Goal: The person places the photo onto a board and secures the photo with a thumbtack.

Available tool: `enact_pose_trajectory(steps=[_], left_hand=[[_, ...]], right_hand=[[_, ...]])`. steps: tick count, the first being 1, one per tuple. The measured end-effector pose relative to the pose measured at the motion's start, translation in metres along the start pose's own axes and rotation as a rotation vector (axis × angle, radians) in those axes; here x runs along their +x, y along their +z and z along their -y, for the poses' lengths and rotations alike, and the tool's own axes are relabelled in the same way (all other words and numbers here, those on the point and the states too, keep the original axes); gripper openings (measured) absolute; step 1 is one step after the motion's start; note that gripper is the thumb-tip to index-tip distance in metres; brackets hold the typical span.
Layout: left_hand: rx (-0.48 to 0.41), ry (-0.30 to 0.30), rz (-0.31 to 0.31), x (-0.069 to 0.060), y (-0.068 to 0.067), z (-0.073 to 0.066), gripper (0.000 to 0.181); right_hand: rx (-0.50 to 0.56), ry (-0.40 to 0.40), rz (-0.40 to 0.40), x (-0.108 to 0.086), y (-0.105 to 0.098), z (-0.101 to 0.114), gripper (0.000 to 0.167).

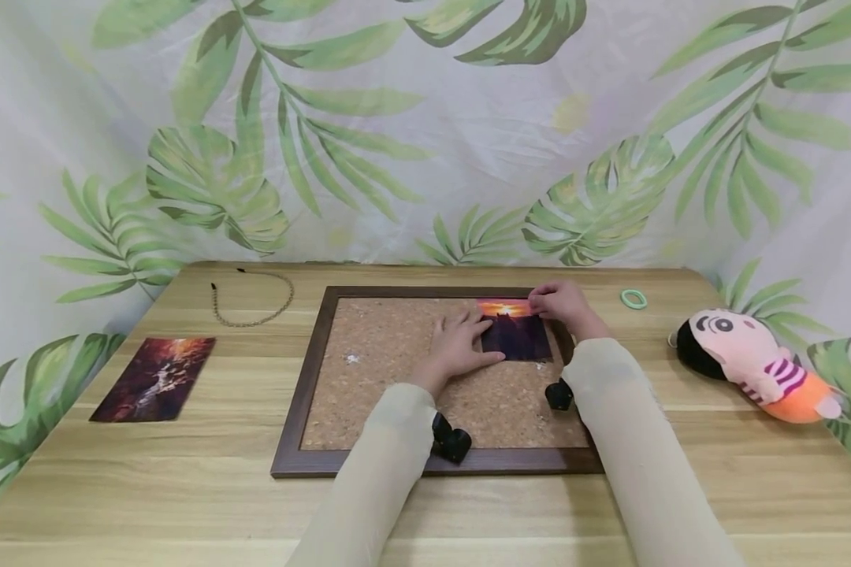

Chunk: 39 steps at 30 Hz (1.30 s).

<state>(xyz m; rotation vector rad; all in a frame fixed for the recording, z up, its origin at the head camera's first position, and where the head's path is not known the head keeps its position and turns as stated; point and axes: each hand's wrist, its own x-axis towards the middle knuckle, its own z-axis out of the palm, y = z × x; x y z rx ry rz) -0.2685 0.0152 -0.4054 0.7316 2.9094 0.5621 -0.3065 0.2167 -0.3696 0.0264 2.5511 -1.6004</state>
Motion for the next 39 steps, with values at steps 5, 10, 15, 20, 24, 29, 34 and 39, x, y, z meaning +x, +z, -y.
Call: enact_pose_trajectory(steps=[5, 10, 15, 20, 24, 29, 34, 39], left_hand=[[0.012, 0.034, -0.004, -0.006, 0.003, -0.004, 0.068], [0.01, 0.046, -0.016, -0.009, 0.005, -0.006, 0.052], [0.018, 0.062, -0.036, -0.01, 0.006, -0.007, 0.039], [-0.023, 0.08, -0.069, -0.01, 0.006, -0.008, 0.035], [-0.066, 0.074, -0.083, -0.009, 0.006, -0.008, 0.034], [-0.089, 0.061, -0.081, -0.009, 0.006, -0.006, 0.038], [-0.03, 0.023, -0.064, -0.009, 0.005, -0.001, 0.051], [0.074, 0.004, -0.007, -0.01, 0.002, 0.002, 0.056]], right_hand=[[0.014, 0.006, -0.075, 0.006, 0.009, -0.005, 0.023], [-0.036, -0.005, -0.134, 0.005, 0.016, -0.004, 0.022], [-0.023, -0.006, -0.145, 0.008, 0.02, -0.003, 0.023], [-0.032, 0.002, -0.162, 0.012, 0.023, -0.006, 0.022], [-0.067, -0.01, -0.17, 0.013, 0.023, -0.007, 0.021], [-0.098, -0.045, -0.165, 0.013, 0.023, -0.011, 0.021], [-0.139, -0.059, -0.187, 0.014, 0.025, -0.016, 0.02], [-0.168, -0.06, -0.202, 0.013, 0.029, -0.016, 0.019]])
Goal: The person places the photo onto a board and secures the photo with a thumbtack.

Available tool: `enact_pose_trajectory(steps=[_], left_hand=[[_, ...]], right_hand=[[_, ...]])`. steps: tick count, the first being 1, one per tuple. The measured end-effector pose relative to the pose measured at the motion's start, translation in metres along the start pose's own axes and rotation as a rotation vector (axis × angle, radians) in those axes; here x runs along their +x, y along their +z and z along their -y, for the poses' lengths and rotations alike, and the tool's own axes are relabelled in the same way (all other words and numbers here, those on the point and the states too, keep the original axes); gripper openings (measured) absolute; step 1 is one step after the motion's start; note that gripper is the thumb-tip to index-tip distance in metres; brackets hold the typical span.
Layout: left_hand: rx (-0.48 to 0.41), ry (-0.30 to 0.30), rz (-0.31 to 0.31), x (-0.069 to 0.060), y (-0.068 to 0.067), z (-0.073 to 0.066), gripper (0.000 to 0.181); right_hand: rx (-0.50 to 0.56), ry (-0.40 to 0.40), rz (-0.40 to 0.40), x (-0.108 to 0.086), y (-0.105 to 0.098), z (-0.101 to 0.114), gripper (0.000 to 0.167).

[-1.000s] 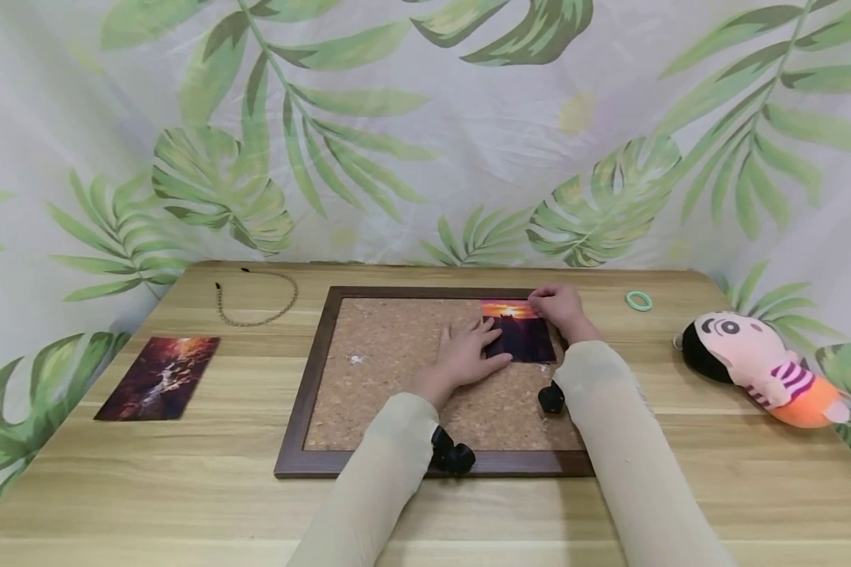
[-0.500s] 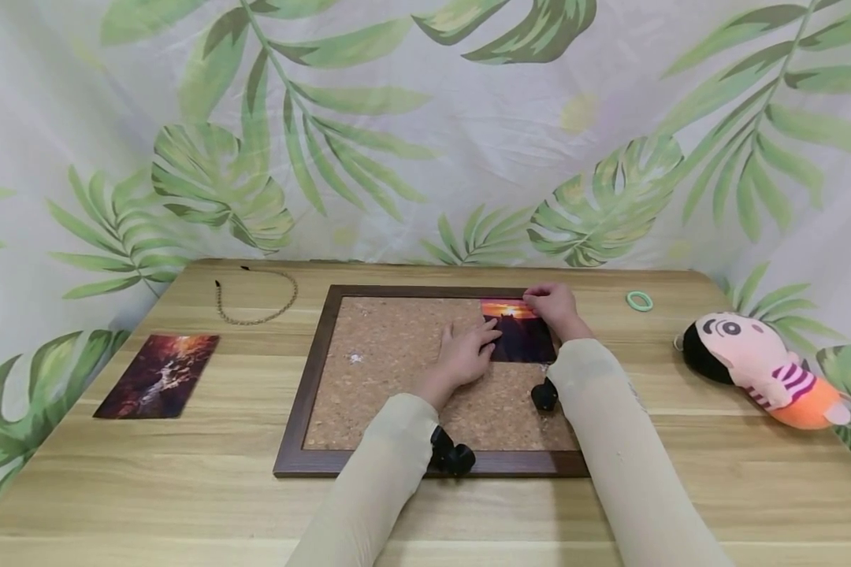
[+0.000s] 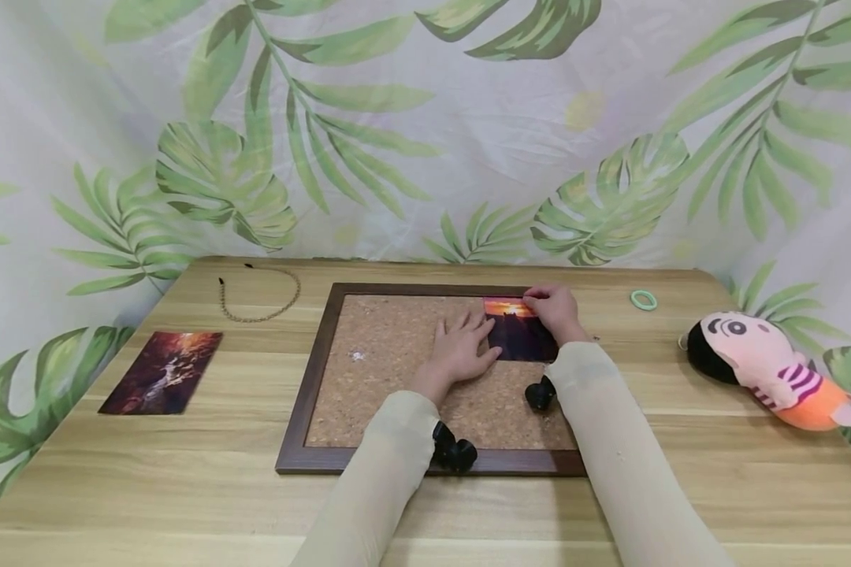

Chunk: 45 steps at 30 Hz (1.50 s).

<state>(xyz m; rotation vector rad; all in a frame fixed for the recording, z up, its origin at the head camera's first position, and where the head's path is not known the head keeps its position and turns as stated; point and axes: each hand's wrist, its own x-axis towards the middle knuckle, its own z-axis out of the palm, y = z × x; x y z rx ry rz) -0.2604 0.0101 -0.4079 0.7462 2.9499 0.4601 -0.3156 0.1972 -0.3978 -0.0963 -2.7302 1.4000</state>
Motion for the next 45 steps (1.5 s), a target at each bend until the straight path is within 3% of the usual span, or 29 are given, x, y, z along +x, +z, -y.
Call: enact_pose_trajectory(steps=[6, 16, 38, 45], left_hand=[[0.035, 0.004, 0.022, 0.0009, 0.001, -0.0001, 0.056], [0.135, -0.047, 0.033, 0.0006, 0.0038, 0.0003, 0.057], [0.122, -0.054, 0.04, 0.0011, 0.0051, -0.0017, 0.056], [0.112, -0.062, 0.033, -0.0009, 0.0032, -0.0016, 0.056]], right_hand=[[-0.063, -0.02, -0.018, -0.0016, 0.0016, -0.0016, 0.019], [-0.092, -0.013, -0.057, -0.0005, 0.0051, -0.0032, 0.018], [-0.153, -0.098, -0.111, -0.0015, 0.0067, -0.0067, 0.016], [-0.153, -0.101, -0.091, -0.0028, 0.0078, -0.0026, 0.016]])
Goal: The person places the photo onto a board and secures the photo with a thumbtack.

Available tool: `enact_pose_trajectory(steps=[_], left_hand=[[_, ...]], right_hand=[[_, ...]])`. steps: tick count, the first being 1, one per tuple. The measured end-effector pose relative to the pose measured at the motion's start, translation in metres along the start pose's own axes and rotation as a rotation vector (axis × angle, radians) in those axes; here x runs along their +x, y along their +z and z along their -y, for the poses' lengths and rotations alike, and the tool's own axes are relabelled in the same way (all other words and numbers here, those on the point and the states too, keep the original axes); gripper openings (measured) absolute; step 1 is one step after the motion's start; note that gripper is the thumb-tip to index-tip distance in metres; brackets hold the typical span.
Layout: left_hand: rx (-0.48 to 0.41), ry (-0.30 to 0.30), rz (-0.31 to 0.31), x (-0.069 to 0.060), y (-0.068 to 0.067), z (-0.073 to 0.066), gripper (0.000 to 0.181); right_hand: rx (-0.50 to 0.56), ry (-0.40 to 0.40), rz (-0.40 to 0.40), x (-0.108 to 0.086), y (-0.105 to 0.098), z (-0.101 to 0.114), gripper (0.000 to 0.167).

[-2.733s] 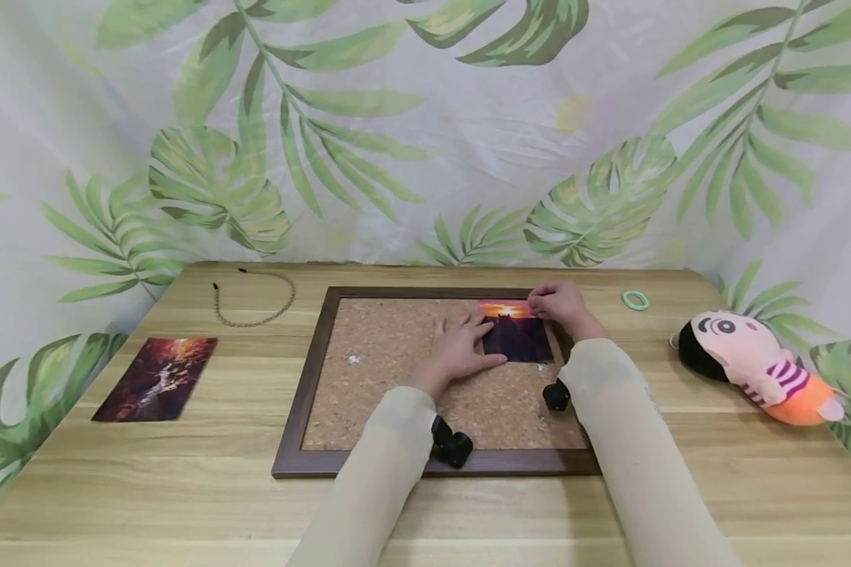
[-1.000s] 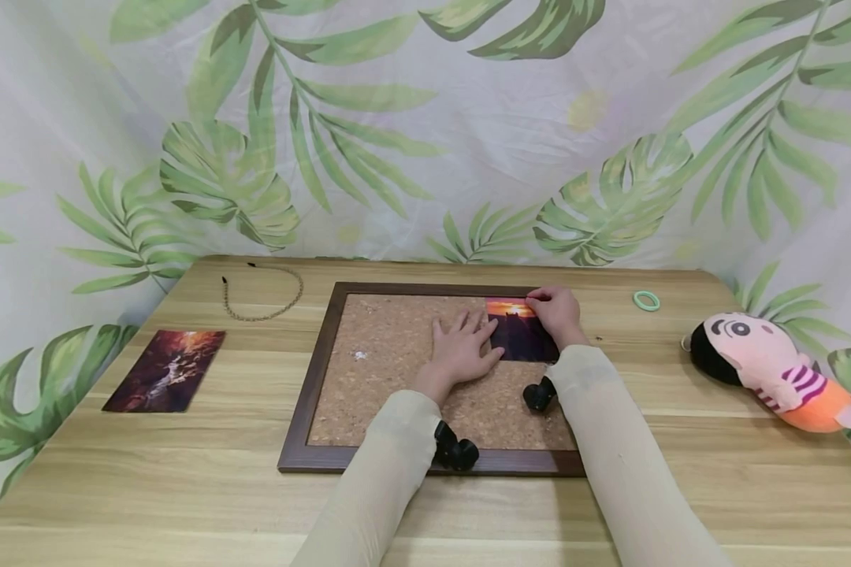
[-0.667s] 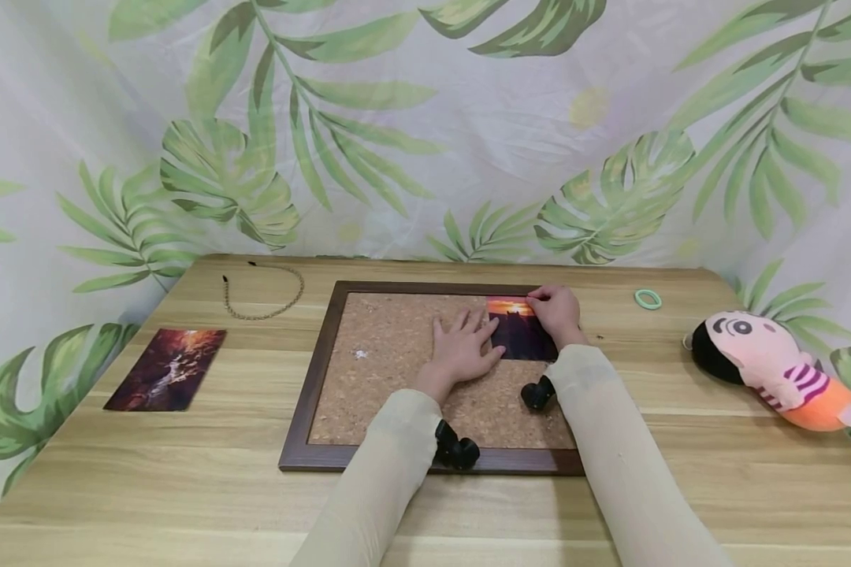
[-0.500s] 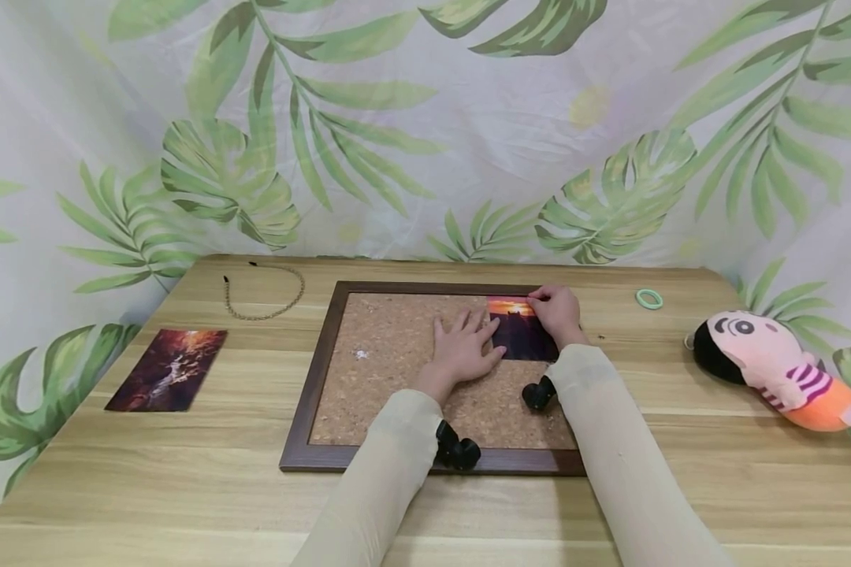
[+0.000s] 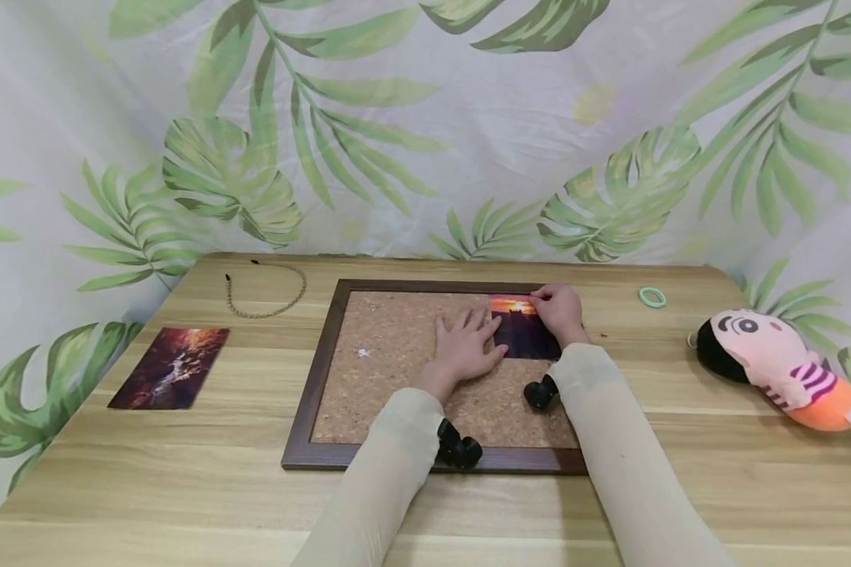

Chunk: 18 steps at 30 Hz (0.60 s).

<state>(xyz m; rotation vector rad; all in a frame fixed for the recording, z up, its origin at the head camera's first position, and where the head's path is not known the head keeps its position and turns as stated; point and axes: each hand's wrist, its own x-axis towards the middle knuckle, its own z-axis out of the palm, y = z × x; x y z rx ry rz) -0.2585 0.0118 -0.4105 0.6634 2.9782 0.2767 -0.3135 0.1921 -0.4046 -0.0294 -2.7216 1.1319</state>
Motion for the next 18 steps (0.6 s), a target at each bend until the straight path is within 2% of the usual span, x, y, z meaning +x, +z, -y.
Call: enact_pose_trajectory(steps=[18], left_hand=[[-0.02, 0.003, -0.012, 0.0011, 0.0014, 0.0007, 0.056]], right_hand=[[-0.046, -0.012, 0.001, -0.0006, 0.0023, -0.0024, 0.017]])
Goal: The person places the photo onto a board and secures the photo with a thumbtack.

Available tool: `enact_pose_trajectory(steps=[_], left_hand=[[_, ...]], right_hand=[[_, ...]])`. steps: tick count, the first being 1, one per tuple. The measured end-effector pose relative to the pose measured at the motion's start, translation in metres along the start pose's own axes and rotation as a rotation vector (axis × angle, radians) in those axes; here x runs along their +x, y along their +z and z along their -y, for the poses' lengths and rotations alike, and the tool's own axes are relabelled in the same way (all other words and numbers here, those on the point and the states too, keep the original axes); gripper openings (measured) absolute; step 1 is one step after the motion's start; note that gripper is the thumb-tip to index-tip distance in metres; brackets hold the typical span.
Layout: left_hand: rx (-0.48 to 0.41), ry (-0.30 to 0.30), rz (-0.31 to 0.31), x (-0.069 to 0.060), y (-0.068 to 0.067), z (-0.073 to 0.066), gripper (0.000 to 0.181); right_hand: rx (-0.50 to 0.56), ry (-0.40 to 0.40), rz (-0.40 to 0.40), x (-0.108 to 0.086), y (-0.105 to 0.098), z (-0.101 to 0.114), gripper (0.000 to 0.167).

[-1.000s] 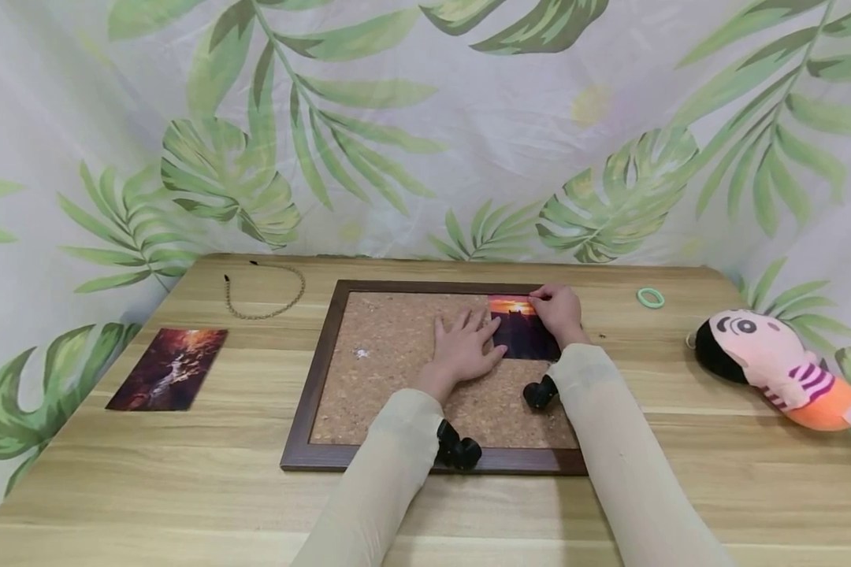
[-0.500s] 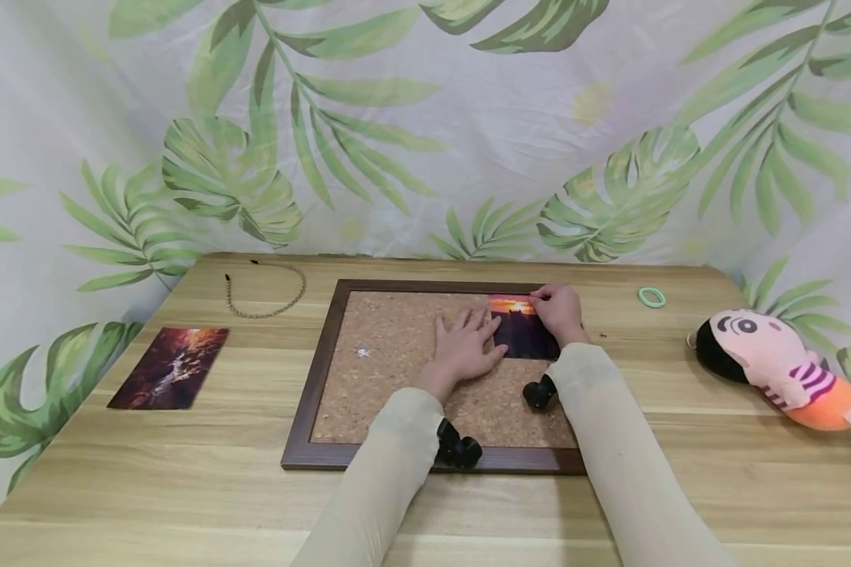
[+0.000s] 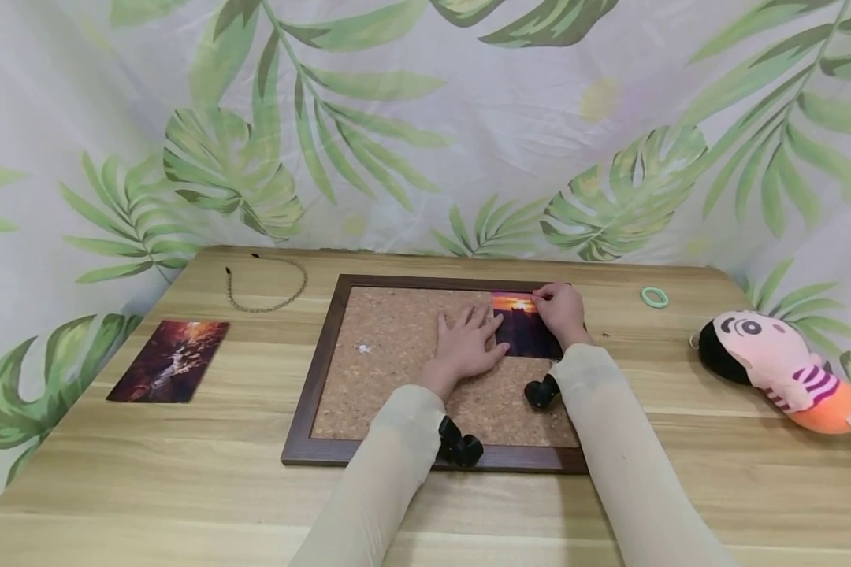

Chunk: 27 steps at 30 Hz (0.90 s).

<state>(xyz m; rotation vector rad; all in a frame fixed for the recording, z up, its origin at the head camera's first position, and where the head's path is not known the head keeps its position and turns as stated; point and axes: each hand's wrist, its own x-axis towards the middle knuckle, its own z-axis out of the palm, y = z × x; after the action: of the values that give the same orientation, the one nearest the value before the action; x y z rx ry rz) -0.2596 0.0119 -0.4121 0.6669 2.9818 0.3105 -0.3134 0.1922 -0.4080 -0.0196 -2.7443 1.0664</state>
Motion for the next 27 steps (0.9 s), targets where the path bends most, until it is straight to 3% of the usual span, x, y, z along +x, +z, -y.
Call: enact_pose_trajectory(steps=[13, 27], left_hand=[[-0.008, 0.013, -0.009, -0.0003, 0.0014, 0.0023, 0.057], [-0.001, 0.011, 0.002, -0.0005, 0.0007, 0.0014, 0.057]], right_hand=[[0.007, -0.067, -0.073, -0.003, 0.0049, -0.0019, 0.019], [0.025, -0.012, -0.089, -0.0033, 0.0035, 0.0005, 0.015]])
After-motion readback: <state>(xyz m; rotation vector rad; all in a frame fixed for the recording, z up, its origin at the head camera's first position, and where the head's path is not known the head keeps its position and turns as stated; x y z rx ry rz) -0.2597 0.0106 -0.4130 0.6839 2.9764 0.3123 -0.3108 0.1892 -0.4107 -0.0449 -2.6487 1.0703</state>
